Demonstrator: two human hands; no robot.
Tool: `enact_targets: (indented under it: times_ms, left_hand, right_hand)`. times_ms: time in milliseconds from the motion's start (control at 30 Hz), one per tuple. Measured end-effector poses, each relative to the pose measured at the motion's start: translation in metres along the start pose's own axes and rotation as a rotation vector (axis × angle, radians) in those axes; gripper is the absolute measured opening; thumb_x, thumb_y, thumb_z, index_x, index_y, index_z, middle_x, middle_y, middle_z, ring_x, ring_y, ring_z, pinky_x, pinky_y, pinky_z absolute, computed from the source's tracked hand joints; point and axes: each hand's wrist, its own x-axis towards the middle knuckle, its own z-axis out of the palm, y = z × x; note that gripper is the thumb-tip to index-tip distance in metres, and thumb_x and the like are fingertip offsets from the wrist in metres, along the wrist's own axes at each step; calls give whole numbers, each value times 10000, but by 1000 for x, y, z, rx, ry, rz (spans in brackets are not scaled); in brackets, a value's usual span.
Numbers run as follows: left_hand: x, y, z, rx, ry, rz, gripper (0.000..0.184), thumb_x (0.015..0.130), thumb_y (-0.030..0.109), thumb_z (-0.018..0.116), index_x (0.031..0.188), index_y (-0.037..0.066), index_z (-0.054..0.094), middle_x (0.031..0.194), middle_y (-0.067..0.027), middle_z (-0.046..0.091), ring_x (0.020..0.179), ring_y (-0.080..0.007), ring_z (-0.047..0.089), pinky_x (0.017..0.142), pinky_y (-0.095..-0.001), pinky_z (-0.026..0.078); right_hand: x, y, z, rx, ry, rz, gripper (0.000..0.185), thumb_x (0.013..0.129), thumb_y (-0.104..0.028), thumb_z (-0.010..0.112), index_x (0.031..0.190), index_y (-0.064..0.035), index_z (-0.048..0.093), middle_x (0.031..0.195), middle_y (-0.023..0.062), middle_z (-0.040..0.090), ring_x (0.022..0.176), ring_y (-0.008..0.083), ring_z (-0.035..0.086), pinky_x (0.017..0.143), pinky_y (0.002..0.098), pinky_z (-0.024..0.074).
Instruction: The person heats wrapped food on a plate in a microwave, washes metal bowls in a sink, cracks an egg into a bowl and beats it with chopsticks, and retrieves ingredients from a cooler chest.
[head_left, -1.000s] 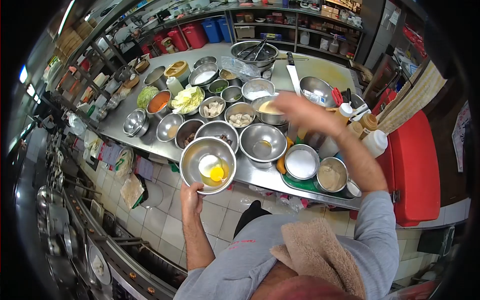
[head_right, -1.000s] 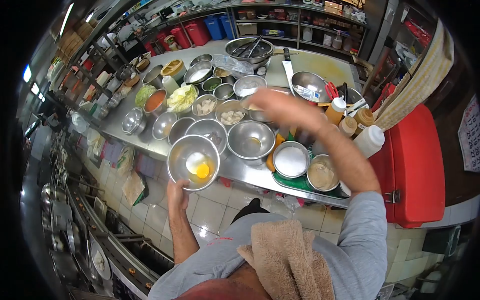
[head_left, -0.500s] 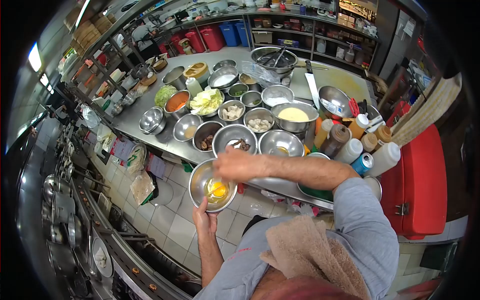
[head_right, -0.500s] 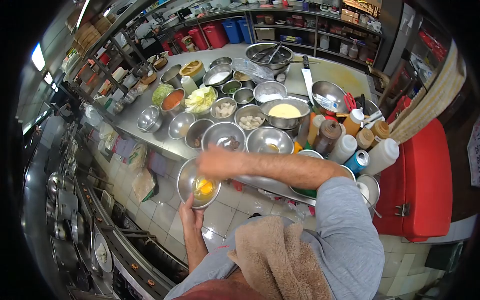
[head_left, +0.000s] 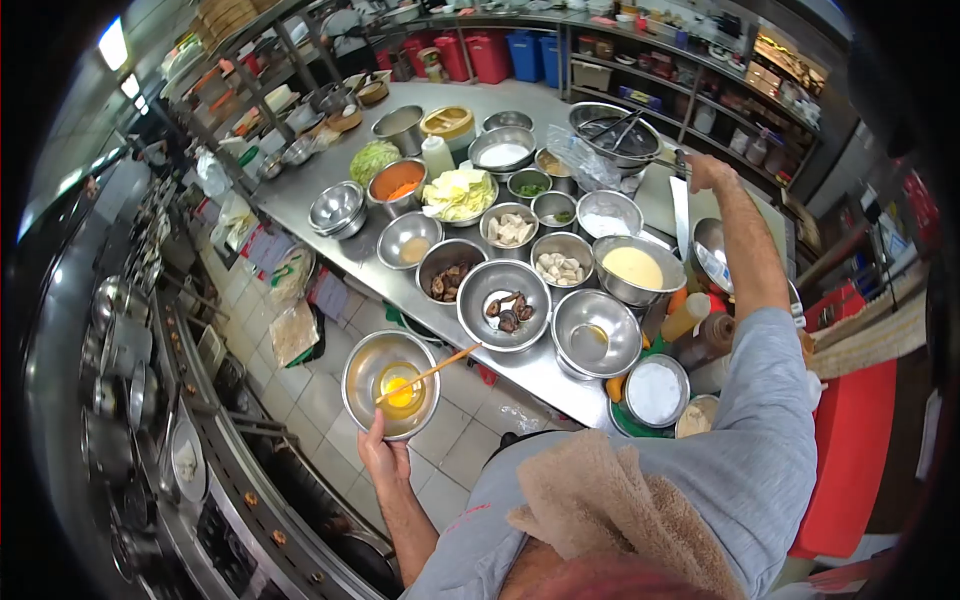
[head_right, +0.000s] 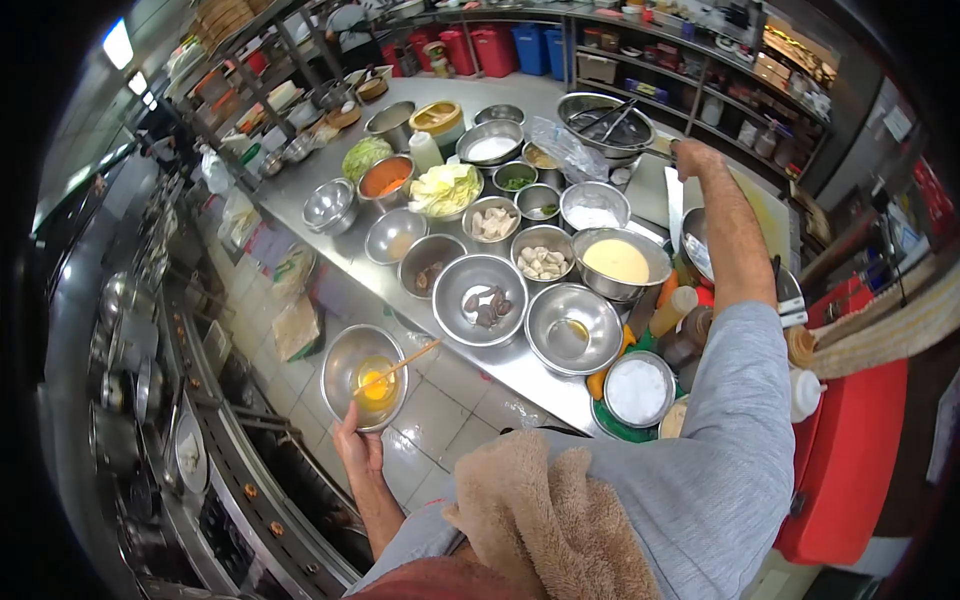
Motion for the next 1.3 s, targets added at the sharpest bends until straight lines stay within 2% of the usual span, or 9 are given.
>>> enact_targets:
  times_ms: [133,300,500,667,700,933,1067,1167,1300]
  left_hand:
    - [-16,-11,-8,-18,113,22,383,865,68,488,1218,-35,380,1144,-196,516,987,-313,579,776,-471,526]
    - [-33,-13,-20,-44,204,50,387,859,63,495,1217,-32,384,1138,-196,519,985,-321,579,777,-479,523]
    - [-45,-2,-38,-80,252,69,370,851,69,525,1194,-20,421,1117,-182,544,986,-296,581,821,-470,498]
    - [-48,14,-69,-147,351,128,376,854,91,533,1200,2,415,1092,-153,559,960,-264,592,794,-457,510]
    - [-51,20,-76,-174,406,176,376,854,91,533,1200,2,415,1092,-153,559,960,-264,592,794,-457,510]
    - [-68,74,-165,-189,441,230,338,874,110,507,1181,-11,433,1081,-142,559,938,-235,598,795,-410,506]
    - [-86,117,-231,-200,478,268,346,864,107,526,1178,-7,436,1068,-132,565,924,-227,602,779,-400,514]
    - [-104,154,-267,-196,586,307,338,867,92,515,1180,-8,433,1071,-132,558,943,-218,589,777,-373,512]
    - [-126,178,-313,-244,747,452,341,863,75,517,1182,-6,430,1053,-121,561,904,-197,598,767,-343,517]
  right_hand:
    - [62,43,50,125,51,-191,494,681,-43,587,1166,-134,554,1091,172,591,1064,286,547,895,347,447]
    - [31,45,35,186,269,1,487,714,36,460,1142,-158,587,1153,151,564,1082,293,531,928,365,414]
    - [80,101,5,128,549,-384,442,697,18,479,1127,-54,553,1136,169,558,1108,303,499,952,362,379]
    - [73,43,-66,273,419,-687,470,685,80,454,1142,2,529,1139,176,558,1082,297,518,964,359,362]
    - [72,22,-73,58,493,-727,467,710,73,432,1163,2,520,1136,173,562,1077,275,523,961,347,365]
    - [-28,-257,-100,322,291,-906,588,602,91,362,1163,42,529,1093,187,602,1023,223,574,855,264,406]
    - [-76,-438,-78,394,258,-1094,649,605,102,384,1201,-101,545,967,262,595,733,213,566,709,306,433]
    - [-121,-581,-71,359,205,-1265,612,637,91,429,1214,-85,528,649,87,429,529,146,366,530,285,359]
    - [-191,-769,-73,318,232,-1450,529,673,33,454,1182,-77,547,712,186,547,588,208,489,607,317,412]
